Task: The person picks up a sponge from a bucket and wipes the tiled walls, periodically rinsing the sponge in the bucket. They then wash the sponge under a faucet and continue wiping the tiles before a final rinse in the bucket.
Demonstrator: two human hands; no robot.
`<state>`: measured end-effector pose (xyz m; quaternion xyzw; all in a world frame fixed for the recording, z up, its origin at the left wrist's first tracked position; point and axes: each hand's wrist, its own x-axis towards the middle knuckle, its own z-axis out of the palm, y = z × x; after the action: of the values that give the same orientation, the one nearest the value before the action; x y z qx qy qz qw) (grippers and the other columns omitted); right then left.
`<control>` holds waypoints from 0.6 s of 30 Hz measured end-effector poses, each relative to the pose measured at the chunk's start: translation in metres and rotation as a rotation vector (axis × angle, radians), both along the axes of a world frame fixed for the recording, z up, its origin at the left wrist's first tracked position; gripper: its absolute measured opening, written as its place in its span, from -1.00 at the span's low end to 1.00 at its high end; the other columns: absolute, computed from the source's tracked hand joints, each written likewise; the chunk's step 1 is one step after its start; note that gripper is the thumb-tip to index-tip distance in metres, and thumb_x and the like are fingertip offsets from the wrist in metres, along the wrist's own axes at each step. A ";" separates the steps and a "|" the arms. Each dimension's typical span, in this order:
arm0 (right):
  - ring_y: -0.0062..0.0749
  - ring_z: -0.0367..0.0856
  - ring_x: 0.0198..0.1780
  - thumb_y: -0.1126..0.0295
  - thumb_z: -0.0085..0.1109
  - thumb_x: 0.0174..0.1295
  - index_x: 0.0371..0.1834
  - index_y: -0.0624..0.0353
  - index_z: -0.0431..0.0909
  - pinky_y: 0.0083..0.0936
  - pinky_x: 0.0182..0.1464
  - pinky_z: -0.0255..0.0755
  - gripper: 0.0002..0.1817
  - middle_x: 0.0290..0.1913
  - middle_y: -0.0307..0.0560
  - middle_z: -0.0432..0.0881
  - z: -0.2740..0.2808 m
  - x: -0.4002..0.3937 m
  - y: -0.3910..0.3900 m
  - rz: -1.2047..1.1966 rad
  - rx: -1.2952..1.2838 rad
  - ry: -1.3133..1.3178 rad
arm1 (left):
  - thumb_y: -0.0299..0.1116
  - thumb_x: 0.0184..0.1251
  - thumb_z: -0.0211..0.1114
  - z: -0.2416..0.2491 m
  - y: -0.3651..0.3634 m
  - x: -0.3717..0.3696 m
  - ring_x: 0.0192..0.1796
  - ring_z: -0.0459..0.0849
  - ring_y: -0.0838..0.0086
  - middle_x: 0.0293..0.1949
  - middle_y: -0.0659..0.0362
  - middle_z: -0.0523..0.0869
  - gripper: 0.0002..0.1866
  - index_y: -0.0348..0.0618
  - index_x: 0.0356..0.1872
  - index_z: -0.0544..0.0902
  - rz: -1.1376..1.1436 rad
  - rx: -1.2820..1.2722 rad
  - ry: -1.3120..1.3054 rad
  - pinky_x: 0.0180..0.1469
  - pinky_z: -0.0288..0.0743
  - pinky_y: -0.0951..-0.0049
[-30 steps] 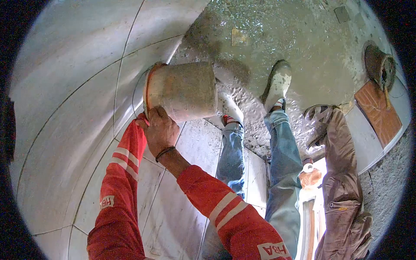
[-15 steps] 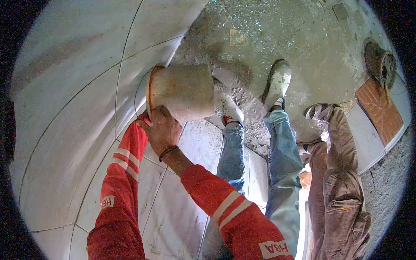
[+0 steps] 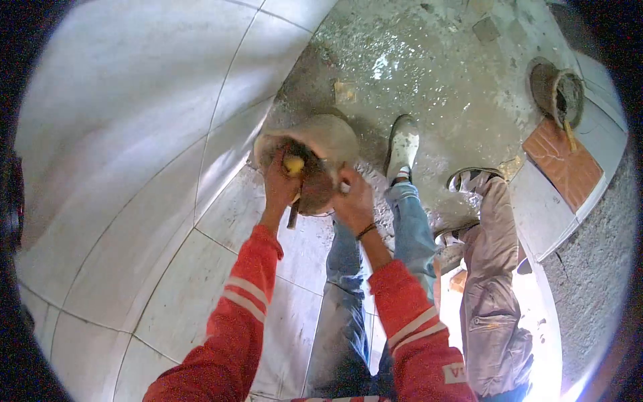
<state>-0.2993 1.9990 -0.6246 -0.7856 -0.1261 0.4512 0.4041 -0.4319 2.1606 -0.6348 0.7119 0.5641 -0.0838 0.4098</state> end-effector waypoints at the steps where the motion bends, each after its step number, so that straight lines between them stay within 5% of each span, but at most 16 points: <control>1: 0.11 0.72 0.23 0.34 0.46 0.15 -0.04 0.31 0.67 -0.09 0.25 0.57 -0.64 0.13 0.35 0.73 0.004 0.024 -0.007 -0.006 0.003 -0.010 | -0.48 0.07 0.51 0.019 -0.006 0.005 0.09 0.79 0.03 0.04 -0.11 0.78 -0.41 -0.23 0.21 0.60 0.076 -0.013 -0.152 0.16 0.65 0.09; 2: 0.04 0.76 0.14 0.37 0.43 0.17 -0.06 0.31 0.66 -0.16 0.17 0.60 -0.67 0.01 0.28 0.75 0.008 0.049 -0.009 0.029 -0.001 0.052 | -0.48 0.07 0.51 0.041 -0.009 0.011 0.09 0.79 0.03 0.04 -0.11 0.78 -0.41 -0.23 0.21 0.60 0.072 -0.003 -0.166 0.16 0.65 0.09; 4: -0.04 0.79 0.05 0.39 0.41 0.20 -0.08 0.31 0.65 -0.24 0.09 0.62 -0.71 -0.10 0.21 0.77 0.016 0.081 -0.023 0.058 0.004 0.113 | -0.64 0.15 0.38 0.098 -0.017 0.018 -0.07 0.75 0.34 -0.11 0.19 0.73 -0.54 -0.16 0.12 0.65 0.198 -0.054 -0.374 0.04 0.72 0.28; 7: -0.61 0.59 -0.20 0.50 0.27 0.28 -0.09 0.22 0.65 -0.54 -0.10 0.53 -0.84 -0.26 -0.29 0.63 0.029 0.120 -0.039 -0.018 0.109 0.417 | -0.65 0.13 0.35 0.198 -0.026 0.026 -0.22 0.70 0.44 -0.14 0.19 0.64 -0.64 -0.14 -0.03 0.63 0.576 -0.280 -0.369 -0.29 0.74 0.38; 10: -0.71 0.61 -0.15 0.53 0.18 0.33 -0.03 0.14 0.64 -0.59 -0.12 0.55 -0.81 -0.16 -0.39 0.66 0.096 0.159 -0.036 -0.126 0.231 0.620 | -0.59 0.17 0.36 0.303 -0.016 0.026 -0.31 0.66 0.47 -0.18 0.19 0.58 -0.69 -0.14 -0.06 0.59 0.649 -0.148 -0.461 -0.36 0.71 0.44; 12: -0.68 0.64 -0.11 0.55 0.08 0.38 0.07 0.11 0.61 -0.57 -0.09 0.61 -0.75 -0.11 -0.42 0.69 0.117 0.172 -0.037 -0.117 0.206 0.607 | -0.58 0.13 0.37 0.368 0.006 0.017 -0.30 0.61 0.48 -0.27 0.17 0.59 -0.73 -0.21 -0.11 0.62 0.470 0.123 -0.503 -0.18 0.56 0.49; 15: -0.63 0.69 -0.02 0.58 0.02 0.40 0.17 0.09 0.60 -0.51 0.00 0.68 -0.67 0.00 -0.36 0.72 0.162 0.185 -0.029 -0.142 0.114 0.633 | -0.50 0.18 0.46 0.462 0.045 0.035 -0.31 0.60 0.50 -0.22 0.13 0.60 -0.74 -0.23 -0.13 0.62 0.380 0.321 -0.594 -0.21 0.54 0.48; 18: -0.64 0.69 0.06 0.62 -0.06 0.24 0.09 0.09 0.60 -0.42 0.12 0.68 -0.61 0.07 -0.36 0.69 0.216 0.178 -0.008 -0.190 0.119 0.636 | -0.48 0.18 0.51 0.521 0.070 0.058 -0.20 0.62 0.43 -0.14 0.12 0.60 -0.65 -0.23 -0.03 0.62 0.250 0.525 -0.470 -0.12 0.57 0.41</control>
<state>-0.1213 1.9907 -0.4082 -0.5887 0.0538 0.6259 0.5088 -0.3734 2.2305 -0.1142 0.7183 0.5396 0.2800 0.3385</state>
